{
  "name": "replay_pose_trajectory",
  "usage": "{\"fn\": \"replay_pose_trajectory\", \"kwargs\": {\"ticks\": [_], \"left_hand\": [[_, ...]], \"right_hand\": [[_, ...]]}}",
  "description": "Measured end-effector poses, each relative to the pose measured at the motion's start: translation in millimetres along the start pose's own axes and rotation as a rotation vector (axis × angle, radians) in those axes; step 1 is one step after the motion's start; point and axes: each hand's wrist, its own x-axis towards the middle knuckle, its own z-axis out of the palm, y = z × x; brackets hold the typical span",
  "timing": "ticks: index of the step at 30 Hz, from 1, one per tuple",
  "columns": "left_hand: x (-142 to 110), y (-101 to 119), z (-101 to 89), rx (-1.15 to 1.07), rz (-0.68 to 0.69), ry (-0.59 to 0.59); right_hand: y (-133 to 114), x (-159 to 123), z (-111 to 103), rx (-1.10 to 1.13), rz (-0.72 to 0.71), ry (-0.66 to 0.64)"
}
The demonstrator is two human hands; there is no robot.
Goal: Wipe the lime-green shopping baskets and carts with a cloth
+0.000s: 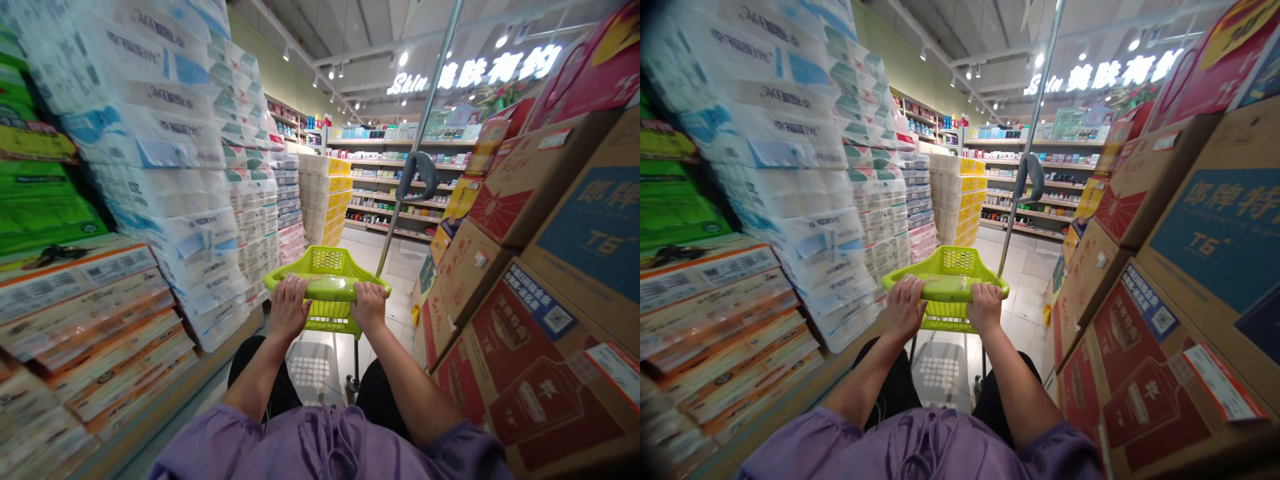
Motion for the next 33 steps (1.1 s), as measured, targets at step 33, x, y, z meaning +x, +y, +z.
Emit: {"fn": "replay_pose_trajectory", "kwargs": {"ticks": [33], "left_hand": [[46,58,-1.8,-0.168,0.082,-0.175]], "right_hand": [[-16,-2,-1,-0.026,0.058,0.006]]}}
